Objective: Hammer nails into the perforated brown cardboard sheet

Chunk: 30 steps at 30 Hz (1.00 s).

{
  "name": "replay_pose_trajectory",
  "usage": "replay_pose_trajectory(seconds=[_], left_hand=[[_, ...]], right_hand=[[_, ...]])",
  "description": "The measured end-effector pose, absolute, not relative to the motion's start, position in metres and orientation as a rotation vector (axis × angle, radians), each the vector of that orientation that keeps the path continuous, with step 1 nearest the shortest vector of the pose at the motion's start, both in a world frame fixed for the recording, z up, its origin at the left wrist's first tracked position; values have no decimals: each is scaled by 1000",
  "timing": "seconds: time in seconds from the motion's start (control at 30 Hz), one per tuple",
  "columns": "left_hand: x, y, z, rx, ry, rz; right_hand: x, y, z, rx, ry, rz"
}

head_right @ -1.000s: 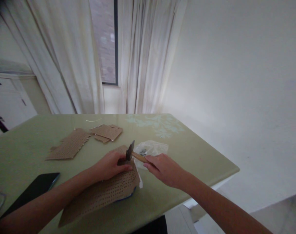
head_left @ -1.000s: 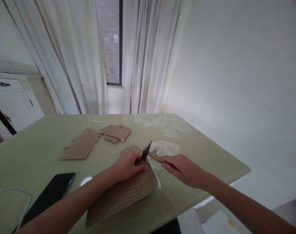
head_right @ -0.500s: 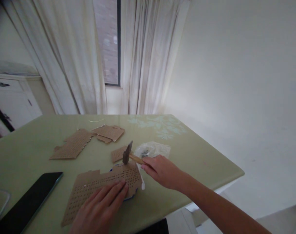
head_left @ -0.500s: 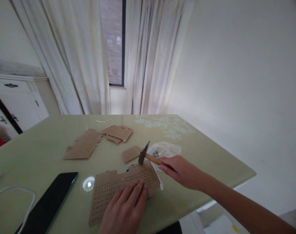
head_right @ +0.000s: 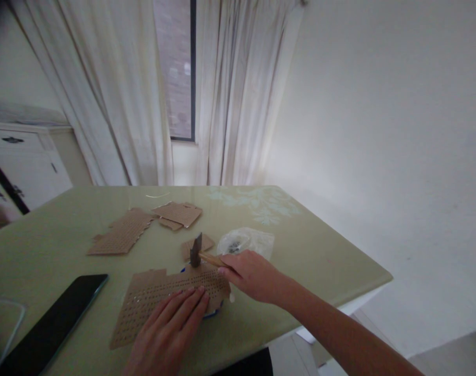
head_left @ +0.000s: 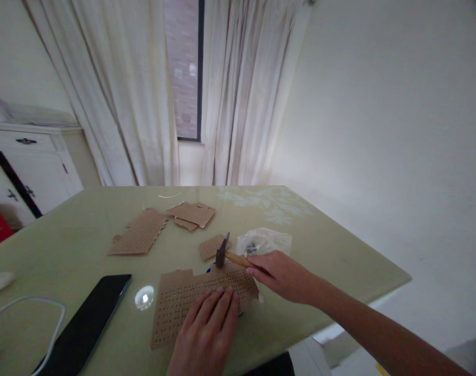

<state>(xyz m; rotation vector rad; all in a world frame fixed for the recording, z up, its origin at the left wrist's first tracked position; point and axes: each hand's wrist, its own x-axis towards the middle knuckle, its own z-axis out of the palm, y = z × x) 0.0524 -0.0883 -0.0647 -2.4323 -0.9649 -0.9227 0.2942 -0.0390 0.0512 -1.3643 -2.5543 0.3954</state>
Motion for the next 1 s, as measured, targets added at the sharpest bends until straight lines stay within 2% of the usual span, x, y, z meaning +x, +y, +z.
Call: replay_pose_trajectory(seconds=[0.1,0.43,0.53,0.63,0.8,1.0], left_hand=[[59,-89,-61,-2321,-985,-1075],[64,-86,-68,-2290,-984,-1173],[63,-88,-68,-2271,-980,-1196],[66,-88,-70,-2247,-1002,-1248],[72,-87,-82,-2163,-1054,-1425],[69,-90,-95,-2231,-1097,-1307]], right_hand=[[298,-41,52,-1382,-2515,398],[322,-60,41,-1454,-2272,476],[322,-75,21,-1542,-2011,505],[317,-96,-13,-1542,-1334,716],[313,-131,-68,-1514,-879,587],[341,-156,-93,-1931,-982,307]])
